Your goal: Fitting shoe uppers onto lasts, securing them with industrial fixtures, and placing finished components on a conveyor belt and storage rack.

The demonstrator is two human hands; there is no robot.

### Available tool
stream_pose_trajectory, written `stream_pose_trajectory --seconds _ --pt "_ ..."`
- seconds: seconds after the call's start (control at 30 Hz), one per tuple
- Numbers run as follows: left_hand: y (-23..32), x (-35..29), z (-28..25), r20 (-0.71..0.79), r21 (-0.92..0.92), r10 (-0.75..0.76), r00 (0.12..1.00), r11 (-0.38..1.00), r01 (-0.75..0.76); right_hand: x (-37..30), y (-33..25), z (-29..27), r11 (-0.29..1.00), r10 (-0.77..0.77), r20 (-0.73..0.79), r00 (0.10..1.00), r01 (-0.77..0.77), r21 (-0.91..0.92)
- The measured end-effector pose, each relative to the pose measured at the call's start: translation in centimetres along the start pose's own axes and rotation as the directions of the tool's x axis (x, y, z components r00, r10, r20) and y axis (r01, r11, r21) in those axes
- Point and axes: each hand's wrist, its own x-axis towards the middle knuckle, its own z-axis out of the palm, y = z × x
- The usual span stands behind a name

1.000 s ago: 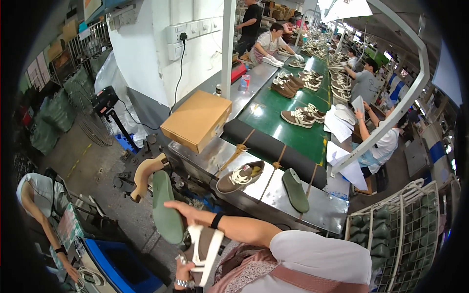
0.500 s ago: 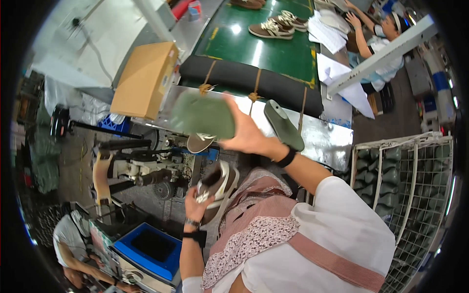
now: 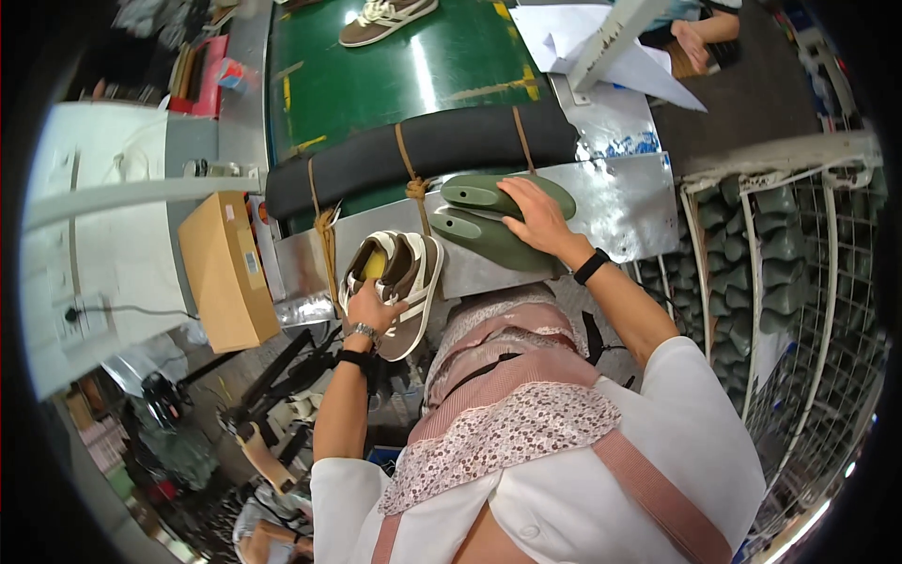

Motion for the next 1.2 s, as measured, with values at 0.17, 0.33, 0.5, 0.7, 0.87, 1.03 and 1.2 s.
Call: stream_pose_trajectory --seconds 0.17,0.33,0.5,0.7,0.87,1.03,1.2 --pt "0.7 2.0 -9.2 -0.035 0.033 0.212 0.977 0.977 -0.210 -1.9 -3.2 1.3 0.995 0.060 -0.051 0.997 -0.064 -0.082" --pt "4.5 11.0 -18.6 -0.099 0.268 0.515 0.852 0.838 -0.475 1.5 -7.2 4.8 0.950 0.072 0.055 0.996 -0.051 -0.309" --pt "11.8 22.6 -21.0 -0.396 0.349 0.713 0.579 0.700 -0.623 0.5 -8.3 5.5 0.939 0.137 0.136 0.981 -0.085 -0.333" --pt "18.9 22.5 -8.4 -0.119 -0.103 0.755 0.645 0.636 -0.765 -6.4 -12.0 5.9 0.871 0.373 -0.313 0.874 -0.445 -0.206" --pt "14.2 17.0 8.6 0.178 -0.517 0.668 0.722 0.688 -0.509 -9.9 -10.8 11.3 -0.125 0.978 0.192 0.085 -0.499 0.857" --pt "13.4 12.1 9.0 0.516 -0.771 0.605 0.606 0.636 0.022 -11.3 -11.2 12.4 0.074 0.991 -0.004 0.134 -0.527 0.846" --pt "18.2 1.8 9.0 0.529 -0.848 0.729 0.434 0.475 0.234 -19.5 -14.0 4.9 0.130 0.981 -0.089 0.175 -0.237 0.963"
